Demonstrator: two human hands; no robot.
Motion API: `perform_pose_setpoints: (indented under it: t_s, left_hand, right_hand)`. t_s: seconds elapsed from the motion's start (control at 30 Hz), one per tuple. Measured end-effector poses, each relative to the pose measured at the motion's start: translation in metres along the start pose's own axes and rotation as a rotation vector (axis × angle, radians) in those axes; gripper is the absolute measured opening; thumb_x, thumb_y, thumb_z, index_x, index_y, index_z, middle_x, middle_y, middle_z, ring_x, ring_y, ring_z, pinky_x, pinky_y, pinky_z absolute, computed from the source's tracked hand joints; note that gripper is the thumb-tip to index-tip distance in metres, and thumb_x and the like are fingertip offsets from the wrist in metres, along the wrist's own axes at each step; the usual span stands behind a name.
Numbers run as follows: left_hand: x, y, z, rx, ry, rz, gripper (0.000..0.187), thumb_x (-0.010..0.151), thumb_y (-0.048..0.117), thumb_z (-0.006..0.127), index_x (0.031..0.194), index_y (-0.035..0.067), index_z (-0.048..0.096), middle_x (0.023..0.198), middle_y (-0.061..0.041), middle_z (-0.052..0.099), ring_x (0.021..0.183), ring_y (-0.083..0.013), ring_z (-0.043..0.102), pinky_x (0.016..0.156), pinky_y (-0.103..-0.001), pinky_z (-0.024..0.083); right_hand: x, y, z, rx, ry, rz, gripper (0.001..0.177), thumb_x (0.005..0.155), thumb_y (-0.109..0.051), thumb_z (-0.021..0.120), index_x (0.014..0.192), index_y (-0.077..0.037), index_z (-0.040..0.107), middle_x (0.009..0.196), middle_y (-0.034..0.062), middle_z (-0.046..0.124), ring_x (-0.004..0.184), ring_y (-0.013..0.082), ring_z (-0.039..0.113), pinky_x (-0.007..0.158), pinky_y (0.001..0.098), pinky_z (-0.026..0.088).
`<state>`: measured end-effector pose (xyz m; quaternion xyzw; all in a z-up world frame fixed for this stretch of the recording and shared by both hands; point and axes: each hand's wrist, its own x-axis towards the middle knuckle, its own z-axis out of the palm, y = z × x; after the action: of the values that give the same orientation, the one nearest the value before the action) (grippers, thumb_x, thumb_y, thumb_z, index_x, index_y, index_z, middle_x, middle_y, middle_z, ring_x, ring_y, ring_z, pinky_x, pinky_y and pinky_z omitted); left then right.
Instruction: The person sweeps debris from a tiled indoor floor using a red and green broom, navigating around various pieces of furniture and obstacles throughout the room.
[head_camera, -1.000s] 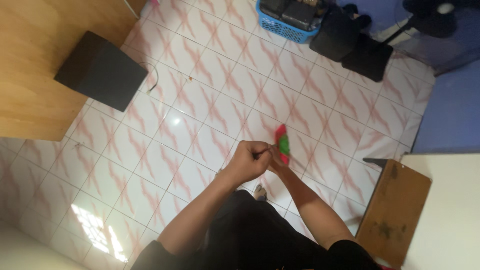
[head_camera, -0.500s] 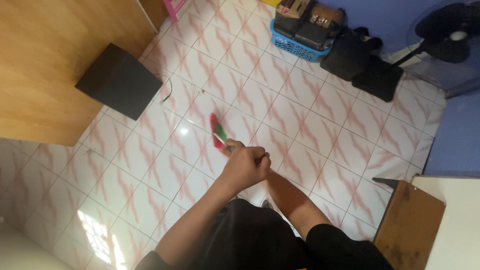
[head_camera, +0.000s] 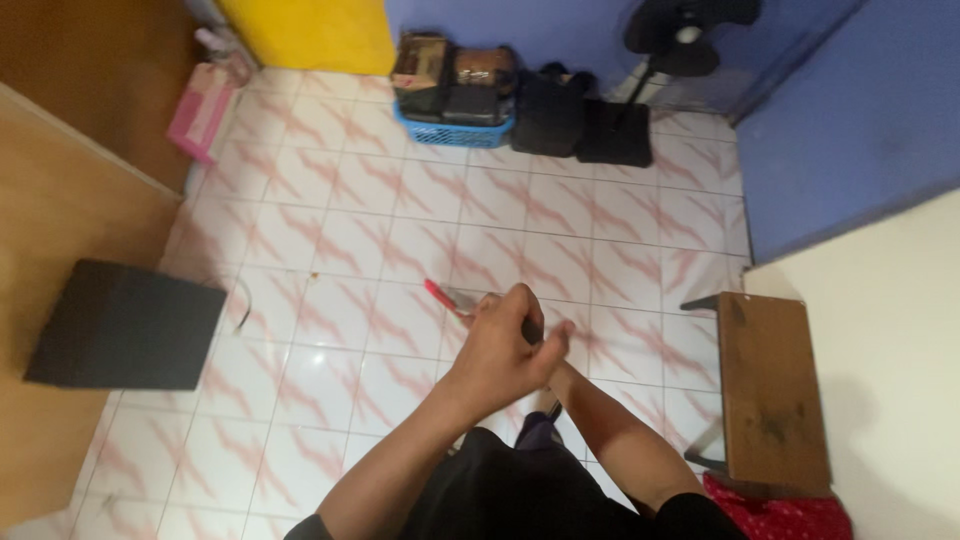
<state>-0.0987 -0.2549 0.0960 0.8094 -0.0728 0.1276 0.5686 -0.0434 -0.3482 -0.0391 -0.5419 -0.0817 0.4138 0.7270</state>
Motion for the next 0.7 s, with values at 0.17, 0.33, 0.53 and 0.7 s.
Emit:
perform_pose_setpoints:
  t_s: [0.17, 0.33, 0.53, 0.7]
  left_hand:
    - [0.067, -0.015, 0.095, -0.043, -0.005, 0.061, 0.032, 0.095, 0.016, 0.073, 0.088, 0.004, 0.044, 0.079, -0.014, 0.06, 0.073, -0.0283, 0.06, 0.067, -0.038, 0.049]
    - [0.122, -0.034, 0.192, -0.209, -0.227, 0.195, 0.036, 0.092, 0.011, 0.072, 0.108, 0.002, 0.041, 0.104, -0.017, 0.058, 0.094, -0.0304, 0.058, 0.083, -0.041, 0.048]
    - [0.181, -0.121, 0.316, -0.387, -0.349, -0.058, 0.053, 0.081, 0.001, 0.056, 0.133, 0.003, 0.043, 0.127, -0.019, 0.058, 0.119, -0.0304, 0.059, 0.103, -0.042, 0.047]
    - [0.236, -0.167, 0.408, -0.013, -0.536, 0.015, 0.068, 0.079, 0.007, 0.068, 0.141, 0.004, 0.039, 0.137, -0.023, 0.047, 0.124, -0.0395, 0.052, 0.098, -0.045, 0.049]
  right_hand:
    - [-0.024, -0.007, -0.135, -0.633, 0.233, -0.609, 0.027, 0.103, -0.021, 0.063, 0.124, -0.006, 0.055, 0.116, 0.0051, 0.059, 0.109, 0.0175, 0.059, 0.095, 0.0322, 0.05]
    - [-0.074, -0.055, -0.231, -0.372, 0.447, -0.623, 0.044, 0.093, -0.021, 0.068, 0.131, -0.006, 0.05, 0.115, 0.0029, 0.061, 0.104, 0.0145, 0.06, 0.09, 0.0309, 0.053]
    - [-0.119, -0.11, -0.323, -0.594, 0.858, -0.265, 0.02, 0.098, -0.02, 0.072, 0.093, -0.004, 0.063, 0.081, 0.0046, 0.058, 0.076, 0.0148, 0.053, 0.07, 0.0308, 0.046]
    - [-0.125, -0.148, -0.365, -0.614, 0.816, -0.546, 0.012, 0.095, -0.008, 0.071, 0.093, -0.005, 0.059, 0.089, 0.0044, 0.059, 0.079, 0.0129, 0.053, 0.072, 0.0283, 0.046]
